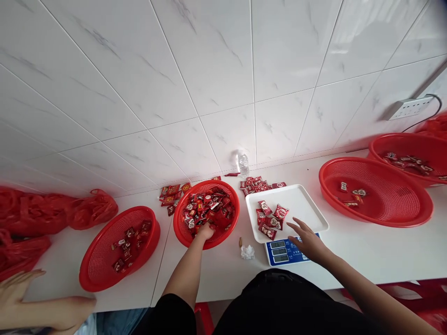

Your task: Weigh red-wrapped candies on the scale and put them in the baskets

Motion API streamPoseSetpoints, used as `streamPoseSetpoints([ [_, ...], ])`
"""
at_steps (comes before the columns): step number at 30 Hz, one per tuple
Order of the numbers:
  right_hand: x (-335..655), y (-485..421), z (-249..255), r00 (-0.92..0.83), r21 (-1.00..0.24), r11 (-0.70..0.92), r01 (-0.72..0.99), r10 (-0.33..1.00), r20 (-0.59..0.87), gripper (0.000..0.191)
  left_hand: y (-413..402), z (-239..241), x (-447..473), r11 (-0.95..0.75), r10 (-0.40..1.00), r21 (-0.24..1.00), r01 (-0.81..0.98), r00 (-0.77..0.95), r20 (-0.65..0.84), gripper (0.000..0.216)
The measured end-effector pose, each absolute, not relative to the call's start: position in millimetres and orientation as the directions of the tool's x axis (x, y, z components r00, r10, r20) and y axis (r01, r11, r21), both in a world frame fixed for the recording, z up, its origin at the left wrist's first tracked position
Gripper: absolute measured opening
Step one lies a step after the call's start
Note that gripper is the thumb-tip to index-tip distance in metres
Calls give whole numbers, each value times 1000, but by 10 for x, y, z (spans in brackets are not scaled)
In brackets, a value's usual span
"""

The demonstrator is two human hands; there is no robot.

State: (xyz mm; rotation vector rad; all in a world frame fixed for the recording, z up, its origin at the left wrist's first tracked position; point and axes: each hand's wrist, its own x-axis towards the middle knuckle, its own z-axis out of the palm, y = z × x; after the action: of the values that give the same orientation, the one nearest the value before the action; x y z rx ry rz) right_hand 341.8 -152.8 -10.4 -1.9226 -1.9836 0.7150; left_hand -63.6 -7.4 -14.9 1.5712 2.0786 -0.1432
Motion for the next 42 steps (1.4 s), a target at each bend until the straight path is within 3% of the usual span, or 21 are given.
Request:
streamPoseSetpoints([
  [3, 3421, -1585, -96, -56, -538, -41, 842, 985, -163, 47, -111, -208, -658, 323, 829, 202, 925, -173, -532, 23],
  [8, 3367, -1607, -45, -68, -558, -59, 828, 976, -205, 46, -152, -239, -493, 292, 805, 263, 919, -88, -587, 19],
  [15, 3325, -1610, 43, -76, -599, -85, 797, 968, -239, 45, -97, -108, -440, 292, 869, 353, 889, -92, -486, 7],
  [20, 3321, -1626, 108, -81, -627, -114, 771, 958, -274, 45, -45, 210, -278, 229, 942, 547, 805, -41, -333, 13],
  [24, 3298, -1607, 144, -95, -619, -124, 775, 946, -310, 46, -198, 388, 315, 79, 960, 849, 523, 190, -207, 17],
  [27, 3289, -1591, 179, -111, -614, -92, 784, 952, -284, 47, -337, 405, 840, 37, 925, 904, 427, 329, -193, 11],
  [32, 3340, -1619, 211, -95, -619, -90, 780, 961, -259, 47, -416, 323, 1228, -110, 919, 843, 527, 376, -115, 14],
  [38, 3405, -1688, 157, -72, -618, -136, 774, 951, -300, 46, -319, 209, 716, -253, 961, 629, 735, 267, 75, 18],
  [42, 3365, -1680, 154, -101, -622, -121, 773, 946, -309, 47, -187, 110, 53, -9, 976, 368, 930, 89, -200, 21],
])
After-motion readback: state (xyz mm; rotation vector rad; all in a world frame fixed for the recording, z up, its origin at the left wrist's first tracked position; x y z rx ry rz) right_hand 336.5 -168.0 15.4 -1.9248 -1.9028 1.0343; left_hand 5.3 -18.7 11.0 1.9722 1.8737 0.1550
